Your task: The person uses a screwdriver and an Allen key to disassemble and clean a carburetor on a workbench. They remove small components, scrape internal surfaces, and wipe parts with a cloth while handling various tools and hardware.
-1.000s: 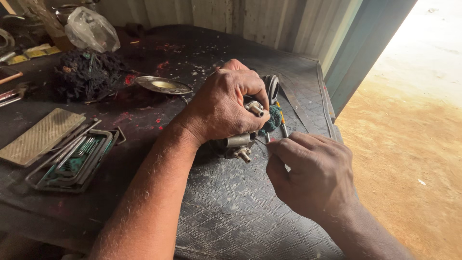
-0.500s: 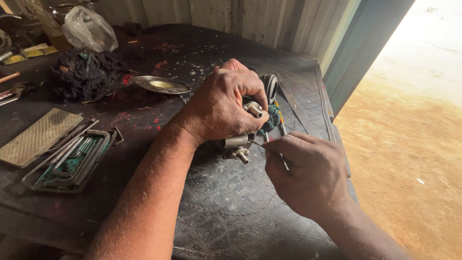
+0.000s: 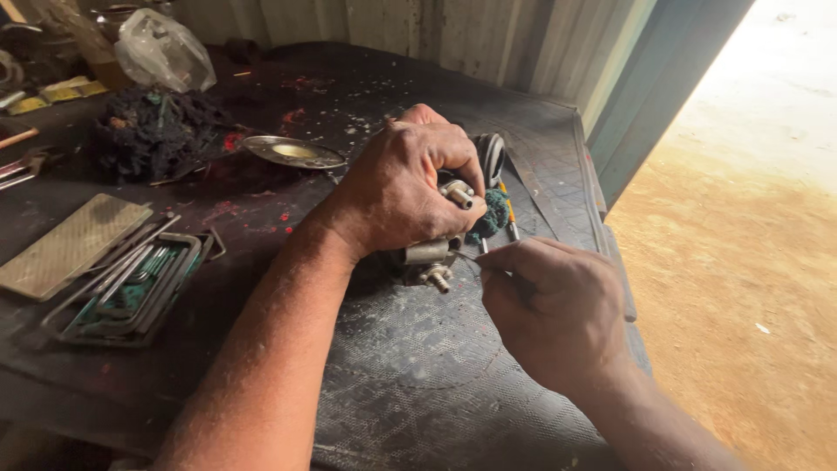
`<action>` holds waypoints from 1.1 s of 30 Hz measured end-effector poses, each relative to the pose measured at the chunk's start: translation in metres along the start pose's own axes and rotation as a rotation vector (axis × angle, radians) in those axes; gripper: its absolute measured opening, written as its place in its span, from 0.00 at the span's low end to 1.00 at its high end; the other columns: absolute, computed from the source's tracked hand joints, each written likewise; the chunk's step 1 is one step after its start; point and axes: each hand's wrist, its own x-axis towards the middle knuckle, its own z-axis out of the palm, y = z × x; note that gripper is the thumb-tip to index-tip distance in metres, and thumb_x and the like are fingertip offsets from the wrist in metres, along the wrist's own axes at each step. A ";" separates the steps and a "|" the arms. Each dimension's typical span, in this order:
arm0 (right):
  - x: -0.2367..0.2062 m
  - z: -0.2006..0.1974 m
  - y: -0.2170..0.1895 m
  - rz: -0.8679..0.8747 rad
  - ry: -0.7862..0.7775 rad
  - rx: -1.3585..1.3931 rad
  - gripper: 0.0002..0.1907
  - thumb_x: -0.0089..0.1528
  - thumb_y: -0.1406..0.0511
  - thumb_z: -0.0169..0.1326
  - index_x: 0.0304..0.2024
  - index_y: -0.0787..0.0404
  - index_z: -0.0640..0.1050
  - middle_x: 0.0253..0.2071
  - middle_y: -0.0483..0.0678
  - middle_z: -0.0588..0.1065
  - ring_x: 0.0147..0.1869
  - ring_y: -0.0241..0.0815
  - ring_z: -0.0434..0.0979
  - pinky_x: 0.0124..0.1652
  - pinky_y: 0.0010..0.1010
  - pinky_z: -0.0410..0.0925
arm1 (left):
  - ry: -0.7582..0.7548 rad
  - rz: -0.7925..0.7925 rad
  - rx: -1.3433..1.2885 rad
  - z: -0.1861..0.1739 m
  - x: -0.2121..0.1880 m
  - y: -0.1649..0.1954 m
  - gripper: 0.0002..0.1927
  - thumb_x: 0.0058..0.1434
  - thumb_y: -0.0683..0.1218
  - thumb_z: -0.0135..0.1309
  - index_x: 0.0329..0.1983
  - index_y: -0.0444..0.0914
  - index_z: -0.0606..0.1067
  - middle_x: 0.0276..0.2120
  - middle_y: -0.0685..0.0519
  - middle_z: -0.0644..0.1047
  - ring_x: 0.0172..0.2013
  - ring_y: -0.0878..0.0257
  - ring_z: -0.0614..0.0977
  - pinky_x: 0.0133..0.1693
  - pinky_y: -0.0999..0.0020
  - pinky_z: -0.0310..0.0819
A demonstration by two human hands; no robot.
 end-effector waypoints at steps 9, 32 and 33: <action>-0.001 0.002 0.004 0.083 0.022 0.064 0.04 0.57 0.66 0.62 0.34 0.58 0.84 0.25 0.47 0.79 0.24 0.35 0.79 0.27 0.29 0.70 | 0.007 -0.017 -0.016 -0.004 -0.001 -0.004 0.06 0.48 0.43 0.67 0.26 0.43 0.80 0.30 0.61 0.81 0.46 0.62 0.80 0.52 0.65 0.75; 0.000 -0.002 -0.002 -0.159 0.026 -0.047 0.07 0.55 0.70 0.60 0.36 0.57 0.84 0.27 0.46 0.79 0.27 0.42 0.81 0.27 0.34 0.71 | 0.003 -0.003 -0.005 -0.001 -0.001 -0.002 0.06 0.47 0.45 0.68 0.26 0.43 0.80 0.30 0.60 0.82 0.46 0.60 0.80 0.52 0.63 0.75; 0.001 -0.001 -0.003 -0.178 0.009 -0.072 0.08 0.55 0.71 0.60 0.36 0.57 0.85 0.25 0.45 0.79 0.26 0.42 0.80 0.27 0.35 0.70 | 0.011 0.005 0.008 -0.002 -0.001 -0.002 0.06 0.47 0.45 0.68 0.26 0.43 0.80 0.30 0.60 0.82 0.46 0.60 0.80 0.51 0.63 0.75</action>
